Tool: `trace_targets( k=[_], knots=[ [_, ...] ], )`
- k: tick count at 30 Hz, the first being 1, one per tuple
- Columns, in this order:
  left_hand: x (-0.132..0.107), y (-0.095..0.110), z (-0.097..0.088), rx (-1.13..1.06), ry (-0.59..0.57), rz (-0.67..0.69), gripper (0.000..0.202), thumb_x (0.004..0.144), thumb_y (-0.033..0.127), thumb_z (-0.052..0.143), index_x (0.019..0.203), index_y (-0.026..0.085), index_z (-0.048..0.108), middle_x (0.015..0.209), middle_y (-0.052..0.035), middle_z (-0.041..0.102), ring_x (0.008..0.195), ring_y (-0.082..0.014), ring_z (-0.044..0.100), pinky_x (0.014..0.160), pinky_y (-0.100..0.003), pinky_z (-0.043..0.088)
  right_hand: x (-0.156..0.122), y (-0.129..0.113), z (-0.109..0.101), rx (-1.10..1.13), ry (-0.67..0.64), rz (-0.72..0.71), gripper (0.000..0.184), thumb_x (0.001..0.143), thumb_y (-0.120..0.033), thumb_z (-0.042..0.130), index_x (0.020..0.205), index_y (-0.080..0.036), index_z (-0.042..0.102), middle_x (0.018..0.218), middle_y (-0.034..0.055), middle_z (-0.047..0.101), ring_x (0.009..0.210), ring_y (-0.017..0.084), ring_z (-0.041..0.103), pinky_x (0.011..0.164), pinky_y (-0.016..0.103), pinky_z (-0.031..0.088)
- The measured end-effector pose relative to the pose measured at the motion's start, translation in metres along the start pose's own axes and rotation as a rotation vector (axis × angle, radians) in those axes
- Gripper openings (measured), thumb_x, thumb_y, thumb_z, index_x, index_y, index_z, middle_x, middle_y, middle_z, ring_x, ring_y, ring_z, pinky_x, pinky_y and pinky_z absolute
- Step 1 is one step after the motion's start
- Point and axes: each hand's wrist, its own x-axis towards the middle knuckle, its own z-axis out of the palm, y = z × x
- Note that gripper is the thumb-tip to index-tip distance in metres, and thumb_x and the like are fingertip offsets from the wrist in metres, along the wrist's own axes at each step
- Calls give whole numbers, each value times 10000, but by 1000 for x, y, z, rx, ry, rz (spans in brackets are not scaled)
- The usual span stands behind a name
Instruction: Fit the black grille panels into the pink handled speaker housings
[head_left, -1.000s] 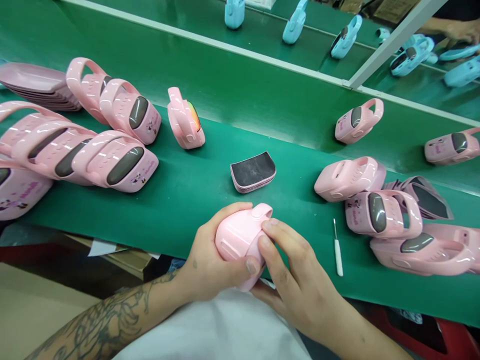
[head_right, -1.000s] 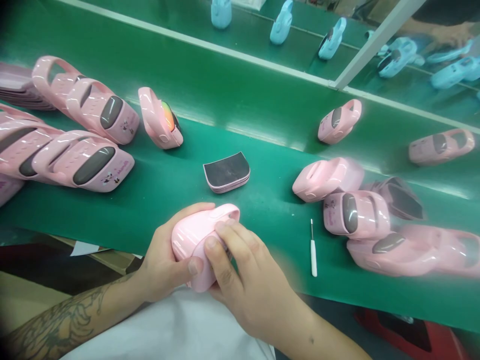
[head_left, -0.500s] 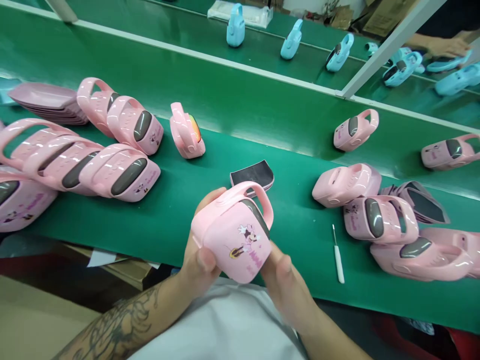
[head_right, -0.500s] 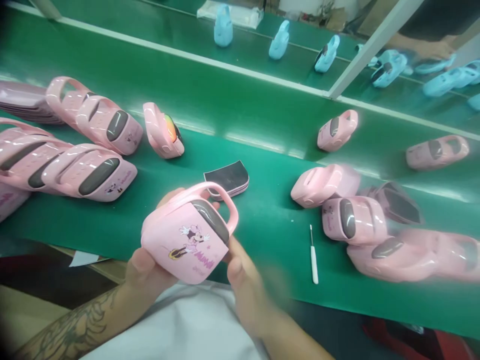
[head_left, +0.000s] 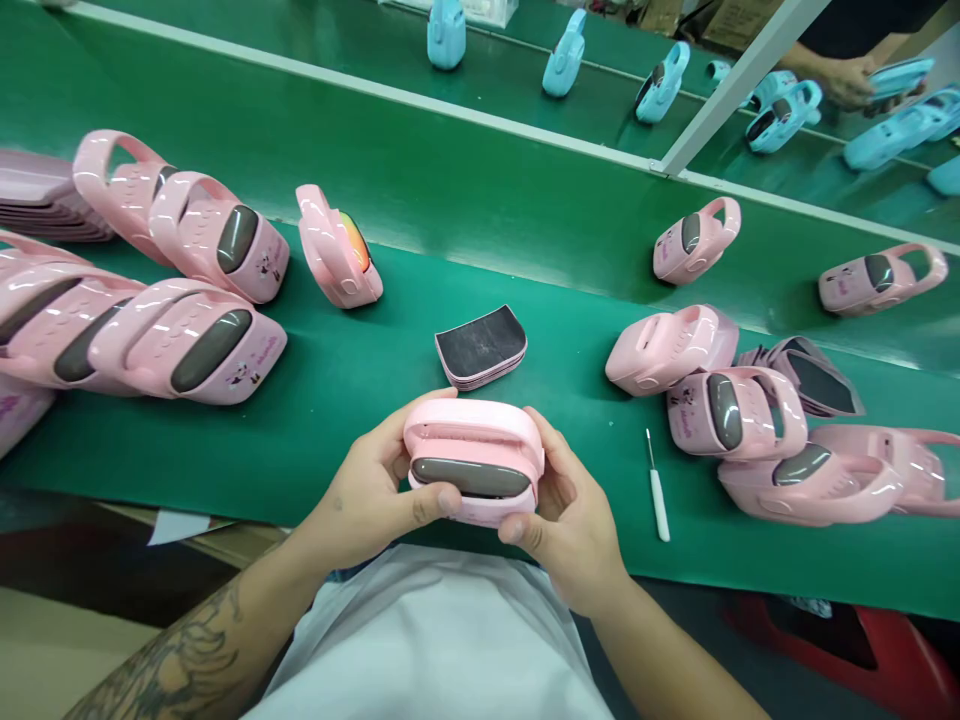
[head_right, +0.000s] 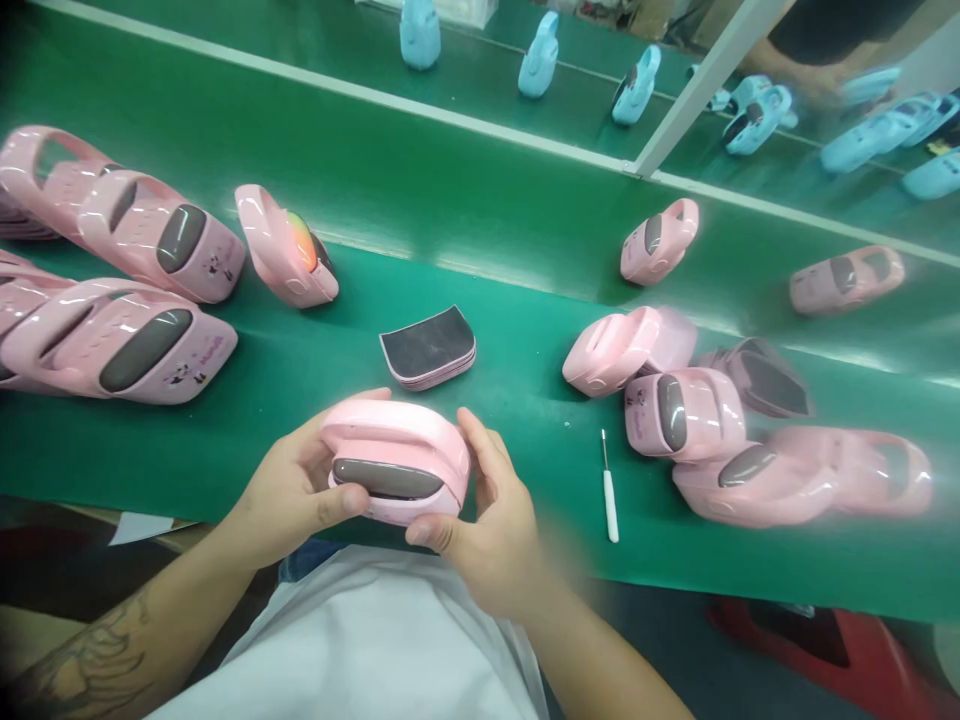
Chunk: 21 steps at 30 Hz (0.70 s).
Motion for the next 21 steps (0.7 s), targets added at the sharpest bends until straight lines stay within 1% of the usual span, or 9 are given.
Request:
trace_targets(
  k=[2,4,7,9,12,15,18,19,21],
  knots=[
    [-2,-1,-2,-11,-23,-7,1077,686,421,1004,1608,240,476,1518,-175,647,1408,-405,620,1098,-418,577,0,3,-1,-28,-32,-38,1003,661,-650,962,1498,-248,580,1522,163,605,1431,394,569,1124,558,543],
    [-3,-1,-2,2,-28,-7,1103,644,327,1031,1599,263,483,1523,-162,645,1418,-391,617,1095,-389,577,1,3,-1,-30,-34,-69,944,652,-648,968,1430,-252,608,1450,156,644,1362,376,618,1095,551,552],
    [-4,2,-1,30,-28,-2,974,688,247,1001,1542,290,533,1471,-136,682,1335,-357,682,995,-344,616,1,1,0,-43,-4,-80,932,584,-631,1008,1348,-264,619,1324,120,689,1227,342,679,1024,517,572],
    [-3,4,0,32,-43,13,896,705,256,990,1495,284,569,1430,-129,703,1274,-343,713,941,-329,630,0,1,0,-69,7,-87,921,563,-627,1018,1319,-274,627,1273,94,683,1174,321,686,976,486,580],
    [-2,6,2,46,-52,34,833,705,307,992,1443,243,614,1360,-137,730,1177,-324,739,880,-314,636,-2,1,-1,-130,23,-148,889,582,-633,1007,1319,-299,638,1242,64,640,1126,287,672,929,449,586],
    [0,8,3,74,-52,52,796,708,319,989,1418,229,640,1338,-135,733,1121,-293,742,861,-293,633,-4,1,-4,-198,29,-197,873,624,-658,977,1344,-301,635,1250,67,616,1130,281,661,955,464,588],
    [0,8,5,80,-24,78,787,697,285,994,1405,235,654,1361,-133,722,1151,-301,732,891,-306,636,-4,-1,-10,-286,-27,-230,858,730,-644,925,1433,-289,584,1376,110,606,1263,311,635,1075,511,555],
    [-1,7,6,80,-4,84,791,693,275,996,1406,237,655,1372,-133,717,1168,-308,727,901,-314,636,-4,-1,-11,-306,-64,-244,846,791,-644,880,1482,-287,548,1441,129,591,1323,323,614,1113,522,537],
    [-2,3,11,94,49,90,810,687,267,997,1419,249,649,1406,-129,699,1203,-322,713,923,-328,631,-1,2,-10,-290,-97,-262,802,922,-704,705,1563,-276,483,1548,152,558,1417,339,572,1149,532,518]
  ],
)
